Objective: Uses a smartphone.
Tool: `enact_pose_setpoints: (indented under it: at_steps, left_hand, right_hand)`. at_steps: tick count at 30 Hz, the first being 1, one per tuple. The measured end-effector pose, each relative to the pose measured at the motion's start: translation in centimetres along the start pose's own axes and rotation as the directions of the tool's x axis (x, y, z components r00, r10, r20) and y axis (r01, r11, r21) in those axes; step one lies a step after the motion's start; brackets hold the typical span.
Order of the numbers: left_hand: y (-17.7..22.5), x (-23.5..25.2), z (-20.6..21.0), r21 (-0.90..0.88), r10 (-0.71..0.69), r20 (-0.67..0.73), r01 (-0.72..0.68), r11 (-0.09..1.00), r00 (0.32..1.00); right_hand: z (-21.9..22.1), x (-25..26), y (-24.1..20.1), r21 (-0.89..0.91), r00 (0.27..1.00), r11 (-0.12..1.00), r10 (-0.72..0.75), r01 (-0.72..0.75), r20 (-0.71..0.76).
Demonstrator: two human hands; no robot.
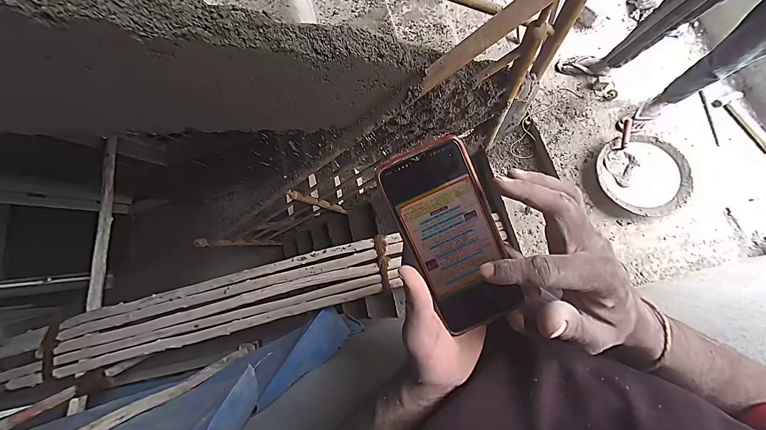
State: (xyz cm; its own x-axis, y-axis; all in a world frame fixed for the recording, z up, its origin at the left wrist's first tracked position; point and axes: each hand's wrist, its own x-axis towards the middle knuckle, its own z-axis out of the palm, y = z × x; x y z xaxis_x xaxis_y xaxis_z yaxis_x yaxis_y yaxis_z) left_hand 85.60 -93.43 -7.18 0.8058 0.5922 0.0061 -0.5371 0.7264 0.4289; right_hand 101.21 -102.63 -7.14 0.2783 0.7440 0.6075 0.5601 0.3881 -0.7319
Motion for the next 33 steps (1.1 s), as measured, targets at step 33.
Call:
enact_pose_setpoints:
  at_steps: [33]
  left_hand:
    - [-0.07, -0.06, -0.12, 0.004, 0.017, -0.007, -0.017, 1.0, 1.0]
  right_hand:
    - [0.11, 0.08, 0.04, -0.009, 1.0, 1.0, -0.005, 0.005, 0.002]
